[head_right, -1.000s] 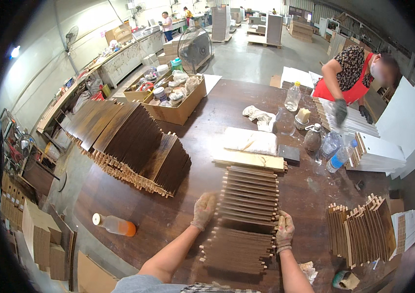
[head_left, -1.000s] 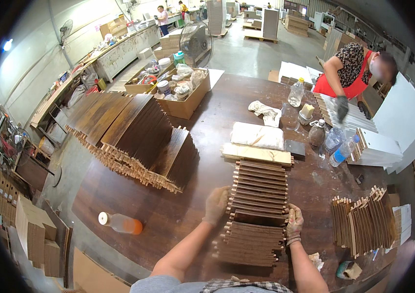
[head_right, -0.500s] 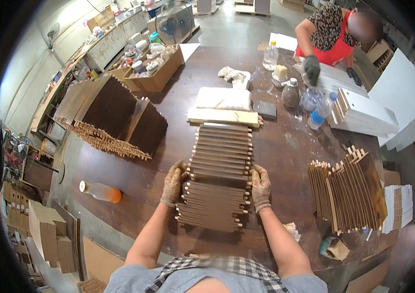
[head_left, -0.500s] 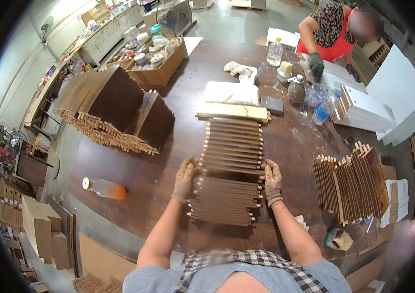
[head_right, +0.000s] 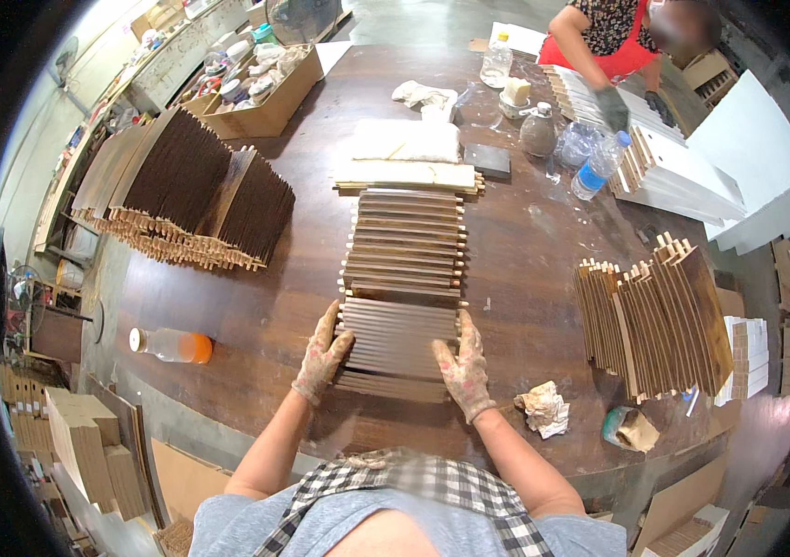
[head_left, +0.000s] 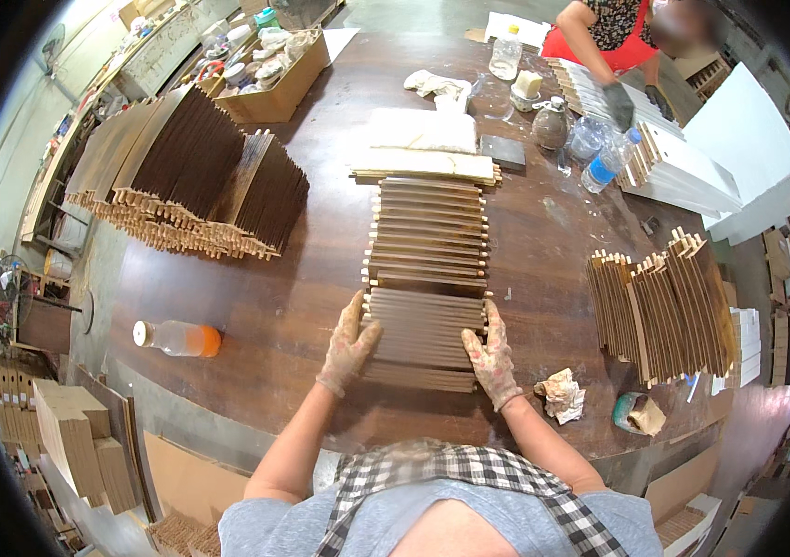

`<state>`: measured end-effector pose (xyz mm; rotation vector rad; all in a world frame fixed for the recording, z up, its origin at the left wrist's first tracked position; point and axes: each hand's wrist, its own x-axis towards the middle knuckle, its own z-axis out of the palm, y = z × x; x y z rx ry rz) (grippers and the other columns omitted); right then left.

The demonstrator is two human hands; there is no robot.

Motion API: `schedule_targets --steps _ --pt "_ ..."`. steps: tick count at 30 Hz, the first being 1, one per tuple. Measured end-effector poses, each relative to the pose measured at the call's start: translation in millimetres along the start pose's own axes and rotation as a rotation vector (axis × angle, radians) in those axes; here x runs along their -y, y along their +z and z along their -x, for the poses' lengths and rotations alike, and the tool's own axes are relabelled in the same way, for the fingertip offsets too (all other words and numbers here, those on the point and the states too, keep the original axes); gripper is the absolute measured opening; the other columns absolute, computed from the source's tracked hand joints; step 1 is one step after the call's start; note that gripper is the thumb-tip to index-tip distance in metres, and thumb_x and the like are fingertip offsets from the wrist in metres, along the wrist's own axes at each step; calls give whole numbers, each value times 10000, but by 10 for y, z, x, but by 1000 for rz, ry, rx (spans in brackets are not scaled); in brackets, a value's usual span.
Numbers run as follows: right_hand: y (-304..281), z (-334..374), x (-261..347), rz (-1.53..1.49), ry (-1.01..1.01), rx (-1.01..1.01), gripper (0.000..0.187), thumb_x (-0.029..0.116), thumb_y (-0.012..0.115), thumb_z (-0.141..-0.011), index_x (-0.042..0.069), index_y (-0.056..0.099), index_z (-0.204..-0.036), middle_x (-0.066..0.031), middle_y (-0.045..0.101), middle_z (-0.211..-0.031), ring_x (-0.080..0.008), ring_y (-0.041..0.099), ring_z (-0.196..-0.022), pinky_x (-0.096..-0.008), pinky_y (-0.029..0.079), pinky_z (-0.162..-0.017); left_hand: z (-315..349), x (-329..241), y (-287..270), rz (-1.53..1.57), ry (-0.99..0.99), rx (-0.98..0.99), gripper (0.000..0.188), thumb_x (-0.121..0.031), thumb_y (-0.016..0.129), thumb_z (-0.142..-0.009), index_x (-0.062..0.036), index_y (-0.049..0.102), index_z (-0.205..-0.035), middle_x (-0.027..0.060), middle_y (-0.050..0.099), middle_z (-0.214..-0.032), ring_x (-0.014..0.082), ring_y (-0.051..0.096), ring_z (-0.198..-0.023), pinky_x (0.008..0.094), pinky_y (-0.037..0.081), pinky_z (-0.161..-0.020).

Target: The person wipes a staining cloth over wooden boards and then stacks them on the work surface.

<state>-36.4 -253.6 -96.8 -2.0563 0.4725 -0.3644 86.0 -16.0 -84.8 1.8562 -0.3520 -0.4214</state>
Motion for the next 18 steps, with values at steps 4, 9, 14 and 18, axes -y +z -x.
schedule_targets --steps 4,9,14,18 --pt "8 255 -14 90 16 -7 654 205 647 -930 1 336 -1468 -254 463 -1360 -372 469 -1275 -454 403 -1066 137 76 79 -66 -17 -40 793 -403 620 -898 20 313 -1494 252 438 -1433 341 440 -1327 417 359 -1103" --pt "40 -114 110 119 -10 -70 653 330 583 -984 -32 321 -1460 -276 448 -1363 -375 470 -1268 -453 419 -1044 -135 88 46 -247 65 -96 784 -362 637 -916 23 279 -1497 268 450 -1391 388 456 -1294 430 381 -1086" --pt "-144 185 118 78 40 -41 653 314 598 -975 -24 322 -1462 -246 431 -1407 -377 468 -1280 -437 401 -1083 183 -19 -111 -133 -16 -14 893 -393 676 -891 0 193 -1530 227 361 -1408 351 465 -1259 436 418 -1055" --pt "-231 765 217 -45 42 90 737 315 648 -940 8 280 -1499 -197 375 -1472 -310 462 -1306 -391 456 -1023 722 188 -256 -125 157 119 1094 -502 755 -790 23 147 -1533 254 307 -1452 366 408 -1309 459 382 -1095"
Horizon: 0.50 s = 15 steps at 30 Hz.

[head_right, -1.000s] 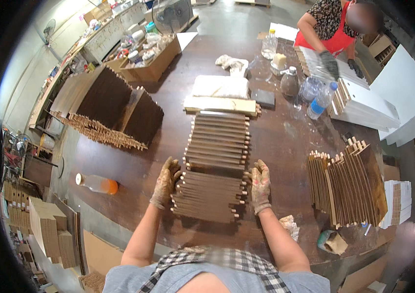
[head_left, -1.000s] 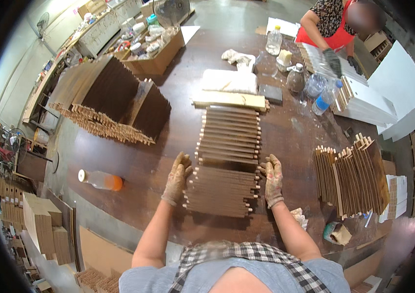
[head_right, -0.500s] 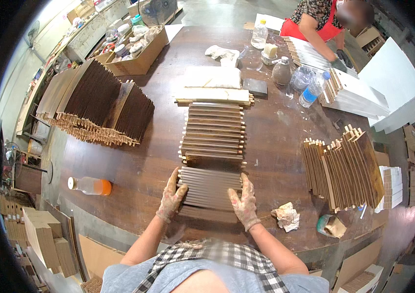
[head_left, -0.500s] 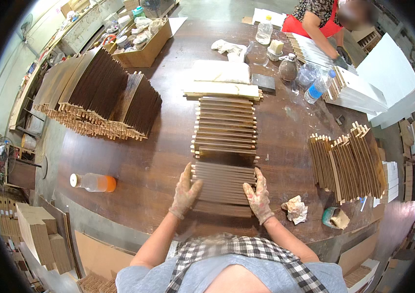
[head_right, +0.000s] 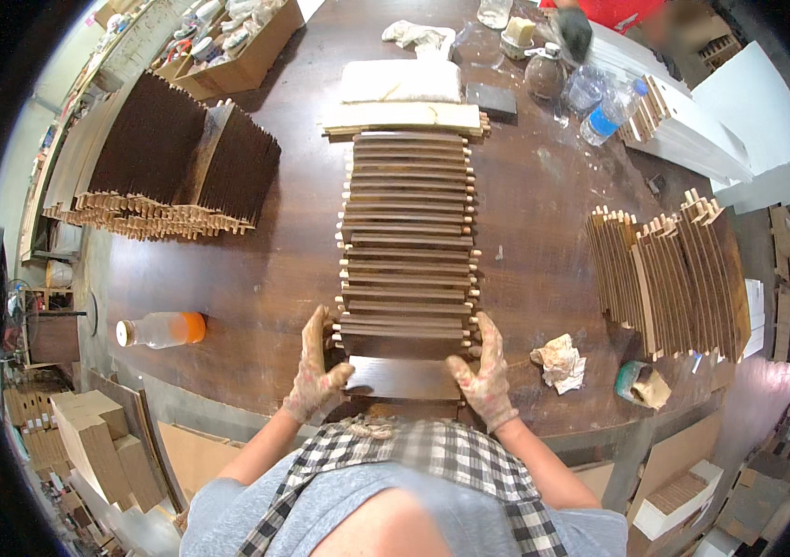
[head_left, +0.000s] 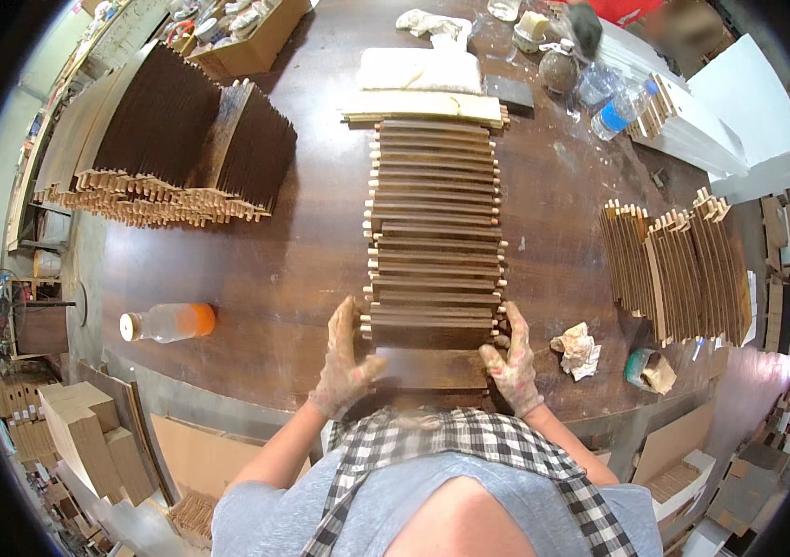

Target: The person wipes a staining cloth over wooden boards and then stacks them on the work surface.

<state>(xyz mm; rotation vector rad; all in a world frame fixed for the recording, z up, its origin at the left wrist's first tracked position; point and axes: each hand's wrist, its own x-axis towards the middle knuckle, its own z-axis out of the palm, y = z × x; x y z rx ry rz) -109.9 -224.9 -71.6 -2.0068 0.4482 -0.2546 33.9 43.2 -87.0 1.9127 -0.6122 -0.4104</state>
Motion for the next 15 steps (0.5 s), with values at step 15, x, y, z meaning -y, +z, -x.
schedule_targets --steps 15 --pt "-21 430 9 13 362 88 636 211 752 -833 -47 487 -1351 -214 524 -1312 -287 578 -1146 -353 490 -959 461 -278 161 -63 -314 -38 884 -114 748 -839 -35 210 -1536 151 448 -1391 243 497 -1246 348 478 -1000"
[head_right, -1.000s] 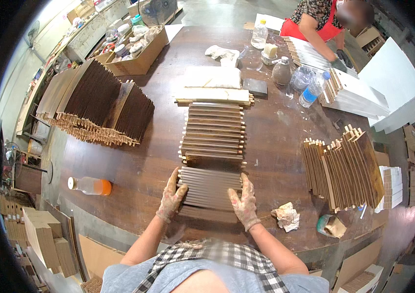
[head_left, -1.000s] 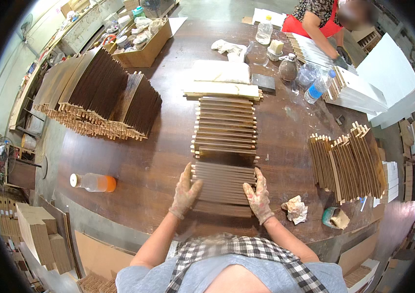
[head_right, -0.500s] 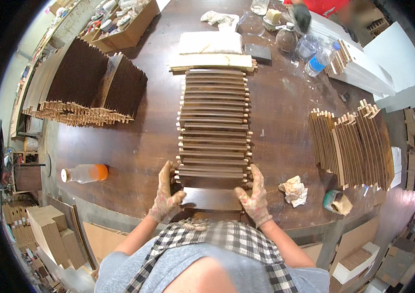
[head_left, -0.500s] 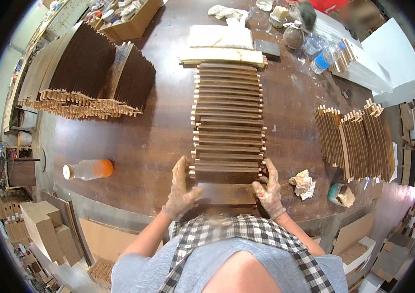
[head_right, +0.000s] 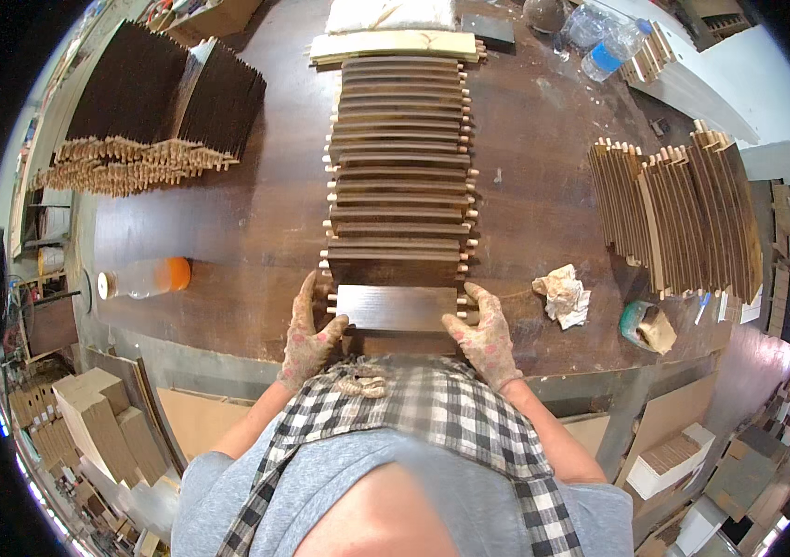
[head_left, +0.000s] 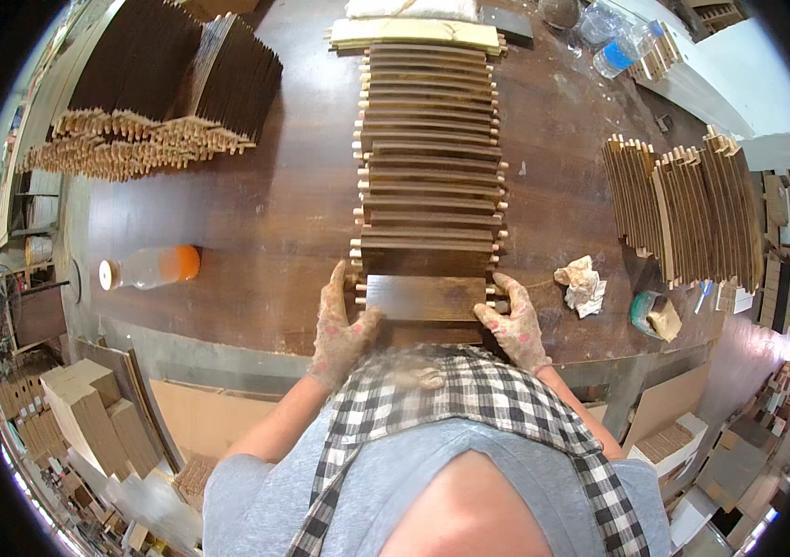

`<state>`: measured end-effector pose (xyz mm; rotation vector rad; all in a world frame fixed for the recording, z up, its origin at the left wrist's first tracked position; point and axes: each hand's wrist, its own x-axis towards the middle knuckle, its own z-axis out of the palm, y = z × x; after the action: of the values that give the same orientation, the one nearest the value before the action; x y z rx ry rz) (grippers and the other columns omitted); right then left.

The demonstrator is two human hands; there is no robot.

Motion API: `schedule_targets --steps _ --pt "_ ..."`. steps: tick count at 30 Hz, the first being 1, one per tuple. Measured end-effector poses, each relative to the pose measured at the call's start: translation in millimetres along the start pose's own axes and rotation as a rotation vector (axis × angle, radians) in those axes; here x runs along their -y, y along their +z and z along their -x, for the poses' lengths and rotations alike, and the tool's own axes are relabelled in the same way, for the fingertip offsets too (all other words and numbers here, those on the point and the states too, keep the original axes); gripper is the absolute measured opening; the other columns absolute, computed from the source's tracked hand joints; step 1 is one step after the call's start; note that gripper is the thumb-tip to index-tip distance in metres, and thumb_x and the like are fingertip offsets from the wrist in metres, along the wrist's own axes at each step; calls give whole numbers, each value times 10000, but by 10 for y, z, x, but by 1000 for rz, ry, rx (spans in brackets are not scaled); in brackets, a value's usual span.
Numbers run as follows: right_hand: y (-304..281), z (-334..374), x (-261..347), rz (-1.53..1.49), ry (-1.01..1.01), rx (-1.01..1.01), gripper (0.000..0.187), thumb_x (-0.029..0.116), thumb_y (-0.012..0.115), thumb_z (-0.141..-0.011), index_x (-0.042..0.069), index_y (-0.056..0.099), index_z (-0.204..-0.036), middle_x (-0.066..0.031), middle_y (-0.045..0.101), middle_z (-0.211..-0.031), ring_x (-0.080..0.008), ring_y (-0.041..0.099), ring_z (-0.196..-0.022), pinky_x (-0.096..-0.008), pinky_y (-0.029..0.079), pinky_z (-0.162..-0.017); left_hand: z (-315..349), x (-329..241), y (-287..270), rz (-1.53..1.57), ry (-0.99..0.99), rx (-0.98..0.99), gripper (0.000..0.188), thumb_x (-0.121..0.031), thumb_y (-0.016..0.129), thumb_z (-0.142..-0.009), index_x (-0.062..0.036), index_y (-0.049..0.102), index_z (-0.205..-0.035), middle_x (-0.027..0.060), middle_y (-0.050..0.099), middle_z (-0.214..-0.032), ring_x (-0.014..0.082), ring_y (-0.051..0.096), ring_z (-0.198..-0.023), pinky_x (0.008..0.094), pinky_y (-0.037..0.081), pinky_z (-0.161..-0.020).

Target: The person wipes a staining cloth over wooden boards and then stacks them on the work surface.

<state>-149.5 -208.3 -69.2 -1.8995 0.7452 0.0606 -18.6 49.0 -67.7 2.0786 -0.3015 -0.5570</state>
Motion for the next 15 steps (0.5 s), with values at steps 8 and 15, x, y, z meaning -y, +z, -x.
schedule_targets --steps 8,15 --pt "-68 144 25 -254 166 125 601 193 733 -871 -40 471 -1360 -145 564 -1234 -159 601 -1026 -291 499 -886 241 89 -57 -90 58 57 815 -84 721 -827 -12 275 -1506 166 472 -1296 235 558 -1165 333 521 -937" --pt "-102 -31 133 -797 211 31 540 135 652 -943 -26 416 -1402 -120 571 -1193 -144 599 -970 -262 526 -829 -18 -22 -117 793 -239 -98 799 32 710 -825 -32 293 -1503 70 472 -1229 138 559 -1032 247 529 -833"
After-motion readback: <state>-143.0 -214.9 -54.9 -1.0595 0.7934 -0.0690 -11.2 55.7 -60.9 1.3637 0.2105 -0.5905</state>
